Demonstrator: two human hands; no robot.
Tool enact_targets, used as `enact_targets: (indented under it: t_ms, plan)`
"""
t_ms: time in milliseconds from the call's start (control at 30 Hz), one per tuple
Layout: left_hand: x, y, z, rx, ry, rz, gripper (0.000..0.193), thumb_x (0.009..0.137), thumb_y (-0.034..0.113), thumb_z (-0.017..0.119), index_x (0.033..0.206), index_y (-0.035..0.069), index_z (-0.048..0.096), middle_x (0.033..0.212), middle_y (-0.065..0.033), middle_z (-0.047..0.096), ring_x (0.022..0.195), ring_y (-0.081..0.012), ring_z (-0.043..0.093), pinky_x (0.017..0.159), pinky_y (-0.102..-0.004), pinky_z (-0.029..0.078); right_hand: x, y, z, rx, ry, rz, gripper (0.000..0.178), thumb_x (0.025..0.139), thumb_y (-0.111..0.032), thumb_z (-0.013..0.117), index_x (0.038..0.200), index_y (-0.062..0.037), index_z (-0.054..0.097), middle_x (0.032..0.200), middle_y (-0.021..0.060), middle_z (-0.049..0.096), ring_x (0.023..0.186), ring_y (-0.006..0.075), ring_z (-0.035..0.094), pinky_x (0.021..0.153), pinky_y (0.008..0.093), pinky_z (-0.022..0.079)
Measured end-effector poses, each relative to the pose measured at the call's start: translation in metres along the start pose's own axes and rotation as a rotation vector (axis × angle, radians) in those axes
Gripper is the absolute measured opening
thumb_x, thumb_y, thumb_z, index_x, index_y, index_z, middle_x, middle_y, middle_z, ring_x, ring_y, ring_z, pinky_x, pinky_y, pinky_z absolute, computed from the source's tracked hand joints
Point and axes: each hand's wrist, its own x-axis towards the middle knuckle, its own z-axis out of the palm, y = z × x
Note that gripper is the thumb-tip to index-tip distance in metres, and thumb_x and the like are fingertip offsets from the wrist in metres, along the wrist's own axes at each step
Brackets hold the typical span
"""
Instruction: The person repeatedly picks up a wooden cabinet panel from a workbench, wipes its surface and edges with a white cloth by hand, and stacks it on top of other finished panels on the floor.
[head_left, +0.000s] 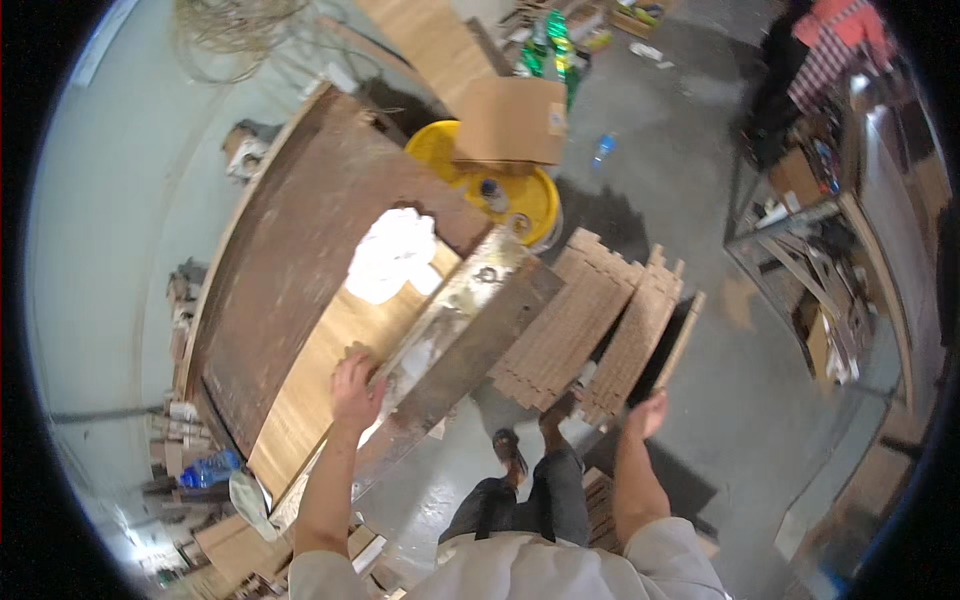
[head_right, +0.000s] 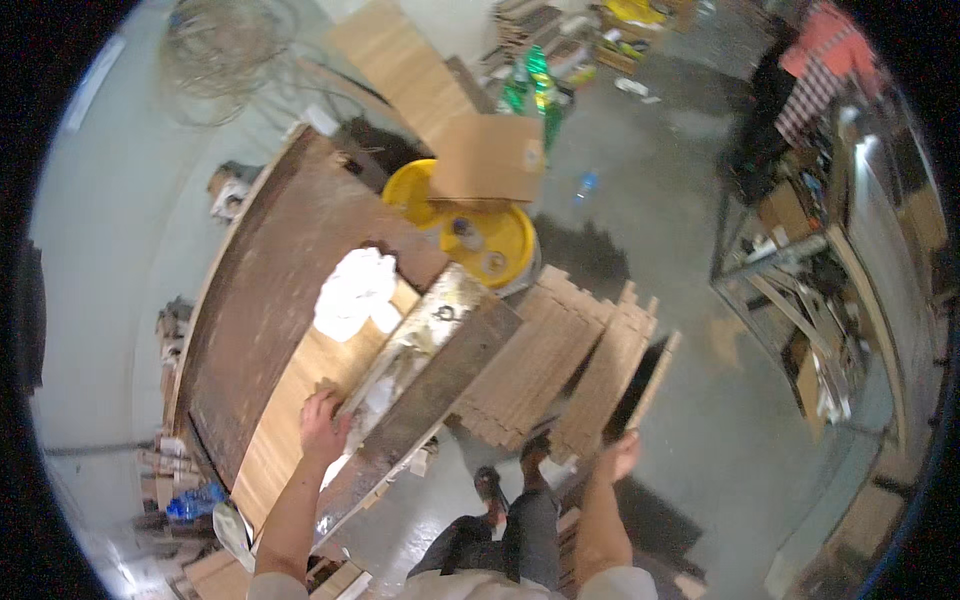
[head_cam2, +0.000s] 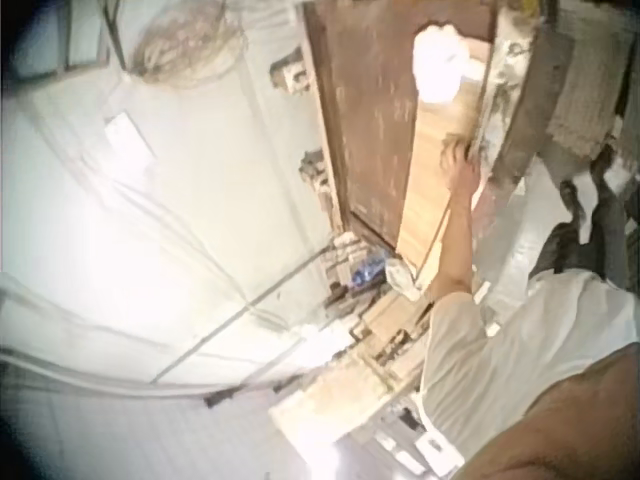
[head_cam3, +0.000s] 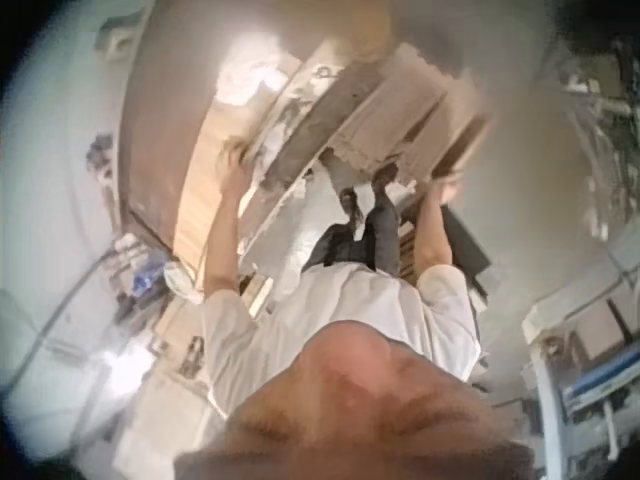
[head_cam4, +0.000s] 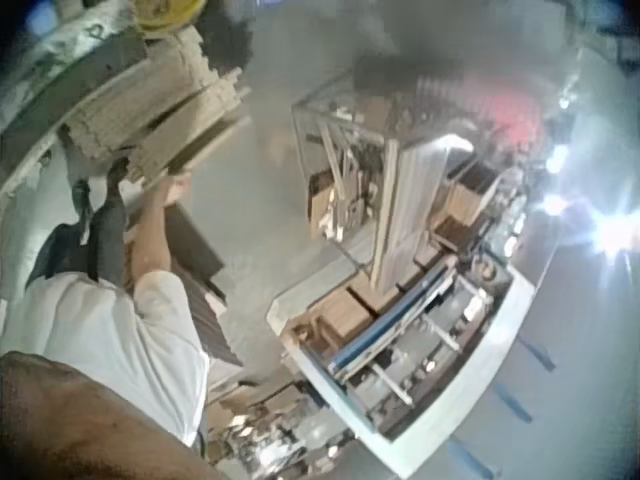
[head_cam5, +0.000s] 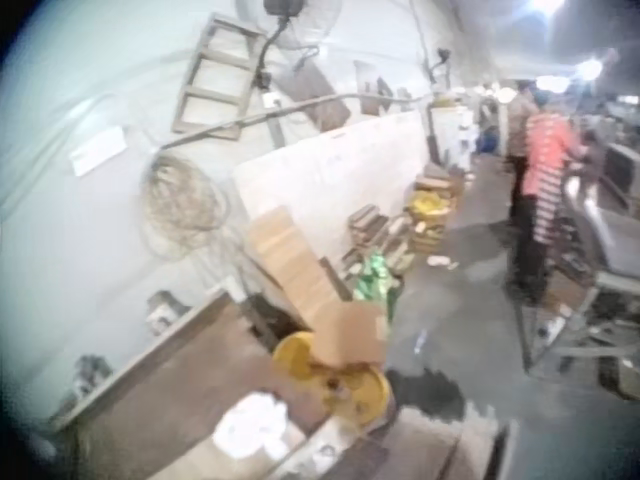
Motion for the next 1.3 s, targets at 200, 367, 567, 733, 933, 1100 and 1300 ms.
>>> enact_targets:
  t_ms: [200,367,567,733,933,1100,1300]
  plan:
    - [-0.011,-0.004,-0.014,-0.068,-0.031,-0.097,0.039,0.087,0.027,0.070,0.121,0.010,0.060,0.131,-0.0110,0.054,0.123,-0.0340,0.049,0.104,-0.0439,0.042,0.062,0.020,-0.063,-0.666,-0.057,0.080,0.039,0.089,-0.032,0.071,0.101,0.0058,0.069,0.087,0.0212,0.071,0.076,0.0337,0.067,0.071,0.0448,0.054]
    - [-0.022,-0.010,-0.007,-0.015,-0.020,-0.133,0.048,0.090,0.041,0.064,0.126,0.011,0.058,0.135,-0.0099,0.051,0.128,-0.0319,0.047,0.108,-0.0462,0.038,0.082,0.010,-0.145,-0.538,-0.058,-0.129,0.044,0.089,-0.034,0.070,0.096,0.0097,0.068,0.080,0.0222,0.069,0.068,0.0316,0.061,0.065,0.0475,0.050]
    - [-0.049,-0.011,-0.024,-0.274,0.189,-0.129,0.054,0.093,0.042,0.058,0.137,0.011,0.050,0.144,-0.0175,0.043,0.133,-0.0369,0.041,0.110,-0.0524,0.033,-0.069,-0.132,-0.261,-0.360,0.012,-0.353,0.030,0.089,-0.019,0.075,0.095,0.0093,0.067,0.084,0.0167,0.067,0.072,0.0208,0.055,0.068,0.0395,0.050]
    - [-0.082,0.006,-0.012,-0.443,0.392,0.018,0.049,0.092,0.037,0.063,0.132,0.010,0.054,0.141,-0.0189,0.046,0.131,-0.0385,0.042,0.108,-0.0530,0.035,-0.186,-0.215,-0.331,0.181,0.010,-0.809,0.031,0.088,-0.016,0.077,0.085,0.0102,0.061,0.074,0.0075,0.055,0.068,0.0154,0.043,0.062,0.0337,0.044]
    - [-0.116,0.003,-0.078,-0.786,0.457,0.094,0.039,0.099,0.036,0.054,0.126,0.009,0.057,0.131,-0.0192,0.052,0.127,-0.0377,0.046,0.105,-0.0491,0.037,-0.320,-0.296,-0.390,0.194,0.107,-1.052,0.038,0.089,-0.029,0.076,0.099,0.0066,0.068,0.080,0.0133,0.064,0.074,0.0189,0.052,0.069,0.0347,0.047]
    - [-0.119,-0.057,-0.122,-1.360,0.050,-0.172,0.061,0.104,0.052,0.029,0.144,0.007,0.039,0.148,-0.0216,0.036,0.142,-0.0357,0.029,0.116,-0.0456,0.025,-0.352,-0.303,-0.382,0.501,0.061,-0.673,0.063,0.085,-0.036,0.077,0.126,0.0076,0.055,0.121,0.0222,0.057,0.103,0.0296,0.054,0.091,0.0474,0.043]
    - [-0.128,-0.174,-0.191,-2.572,0.270,-0.597,0.080,0.100,0.065,0.021,0.154,0.006,0.025,0.152,-0.0202,0.037,0.138,-0.0375,0.037,0.116,-0.0519,0.026,-0.343,-0.333,-0.259,0.588,-0.252,-0.624,0.053,0.089,-0.031,0.069,0.125,0.0070,0.057,0.119,0.0226,0.062,0.104,0.0305,0.058,0.092,0.0448,0.045]
